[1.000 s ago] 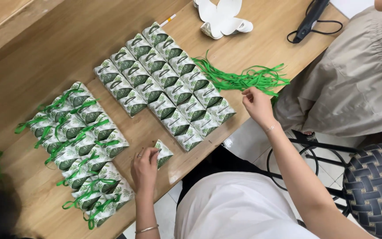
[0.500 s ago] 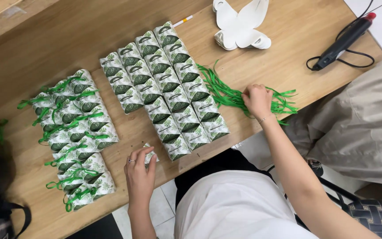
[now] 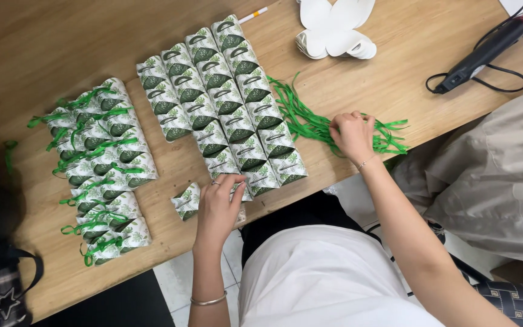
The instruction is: Tying green ribbons onto small decorative gift boxes at a workspace.
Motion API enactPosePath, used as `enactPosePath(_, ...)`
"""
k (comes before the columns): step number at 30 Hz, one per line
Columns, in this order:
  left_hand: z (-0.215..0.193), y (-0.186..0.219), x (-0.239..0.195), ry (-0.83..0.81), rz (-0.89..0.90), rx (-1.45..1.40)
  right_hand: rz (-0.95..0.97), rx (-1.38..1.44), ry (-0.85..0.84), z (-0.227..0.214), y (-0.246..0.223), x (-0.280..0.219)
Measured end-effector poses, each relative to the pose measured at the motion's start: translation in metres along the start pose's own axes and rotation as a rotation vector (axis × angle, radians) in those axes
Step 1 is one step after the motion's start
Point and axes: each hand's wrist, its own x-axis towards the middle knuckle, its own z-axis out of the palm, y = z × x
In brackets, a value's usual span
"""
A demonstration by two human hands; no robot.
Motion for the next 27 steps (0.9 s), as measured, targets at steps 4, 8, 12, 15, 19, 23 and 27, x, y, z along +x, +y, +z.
enactPosePath(4, 0.004, 0.014, 0.009, 0.007, 0.056, -0.022, 0.057, 0.074, 0.011, 0.002, 0.002, 0.000)
enactPosePath(8, 0.011, 0.030, 0.011, -0.015, 0.014, -0.112, 0.226, 0.411, 0.106, 0.004, 0.002, 0.003)
enactPosePath(12, 0.043, 0.041, 0.015, -0.114, -0.158, -0.579, 0.410, 1.093, 0.164, -0.046, -0.029, 0.006)
enactPosePath(15, 0.090, 0.036, 0.029, -0.202, -0.207, -0.952, 0.278, 1.143, 0.008, -0.130, -0.100, -0.010)
enactPosePath(19, 0.094, 0.065, 0.050, -0.192, -0.130, -1.165, 0.077, 1.011, -0.074, -0.157, -0.137, -0.055)
enactPosePath(23, 0.075, 0.078, 0.052, -0.183, -0.181, -1.407, 0.101, 1.313, -0.295, -0.133, -0.129, -0.083)
enactPosePath(27, 0.067, 0.067, 0.037, -0.237, -0.191, -1.370, 0.251, 1.474, -0.404, -0.132, -0.127, -0.083)
